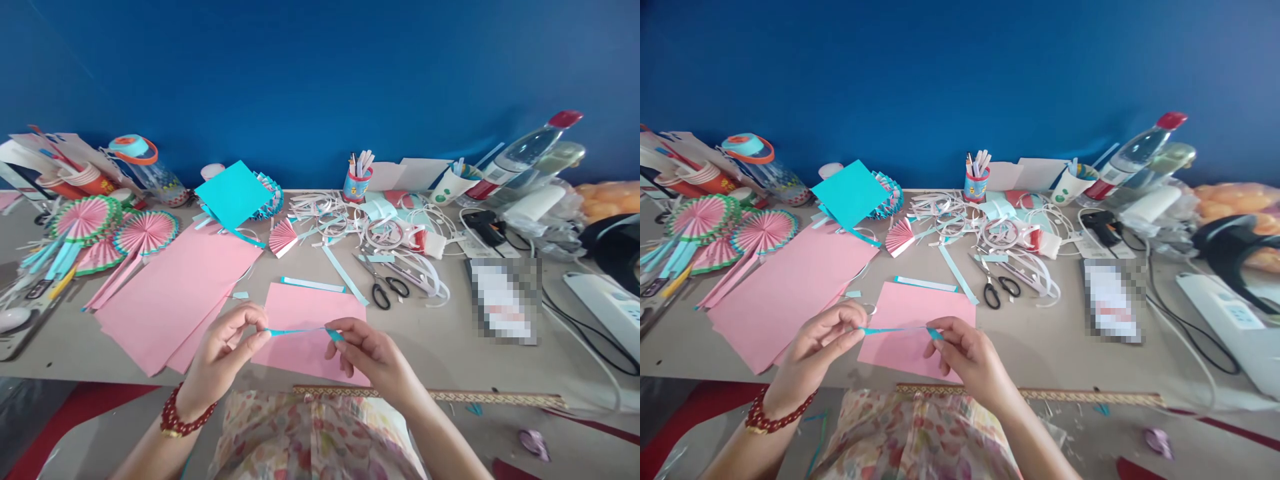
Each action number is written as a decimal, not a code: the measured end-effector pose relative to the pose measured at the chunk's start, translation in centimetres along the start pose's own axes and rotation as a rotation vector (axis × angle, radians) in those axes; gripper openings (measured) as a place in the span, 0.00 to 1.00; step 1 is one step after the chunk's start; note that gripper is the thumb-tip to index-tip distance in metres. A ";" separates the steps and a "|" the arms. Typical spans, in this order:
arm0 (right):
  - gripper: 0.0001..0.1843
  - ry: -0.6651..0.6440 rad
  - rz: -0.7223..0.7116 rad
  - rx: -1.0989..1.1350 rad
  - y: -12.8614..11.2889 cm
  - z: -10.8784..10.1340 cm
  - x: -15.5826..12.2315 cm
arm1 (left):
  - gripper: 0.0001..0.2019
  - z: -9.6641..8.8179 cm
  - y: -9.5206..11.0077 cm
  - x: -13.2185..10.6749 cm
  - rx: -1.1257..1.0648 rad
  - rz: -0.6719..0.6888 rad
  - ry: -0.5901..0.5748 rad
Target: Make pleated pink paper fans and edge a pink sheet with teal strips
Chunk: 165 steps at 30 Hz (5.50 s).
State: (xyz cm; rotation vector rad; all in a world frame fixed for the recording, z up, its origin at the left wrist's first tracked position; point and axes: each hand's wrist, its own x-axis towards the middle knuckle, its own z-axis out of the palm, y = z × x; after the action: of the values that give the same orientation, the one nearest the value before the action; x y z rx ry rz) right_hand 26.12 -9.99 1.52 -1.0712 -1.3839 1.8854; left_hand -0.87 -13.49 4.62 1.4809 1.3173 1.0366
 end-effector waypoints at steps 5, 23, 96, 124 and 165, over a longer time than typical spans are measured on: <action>0.18 0.087 0.003 0.052 -0.4 -0.2 -0.5 | 0.05 -0.5 0.5 -0.7 0.032 0.045 0.028; 0.09 0.409 -0.325 -0.492 -0.8 -1.0 0.8 | 0.08 -0.6 -1.1 2.0 0.117 0.006 0.115; 0.08 0.228 -0.386 -1.069 -4.0 -4.6 8.2 | 0.04 -0.6 -4.5 6.6 0.516 0.127 0.150; 0.11 0.308 -0.309 -1.203 -0.6 -3.4 10.7 | 0.07 -0.7 -5.9 8.7 0.846 0.006 0.147; 0.11 0.346 -0.331 -1.165 -0.6 -3.1 10.8 | 0.07 -0.7 -6.3 8.3 0.746 -0.002 0.183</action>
State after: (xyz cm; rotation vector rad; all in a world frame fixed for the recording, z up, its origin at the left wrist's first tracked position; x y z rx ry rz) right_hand 23.10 0.44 -1.30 -1.4240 -2.2817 0.5006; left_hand -2.45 -4.79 -0.99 1.9439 1.9700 0.7108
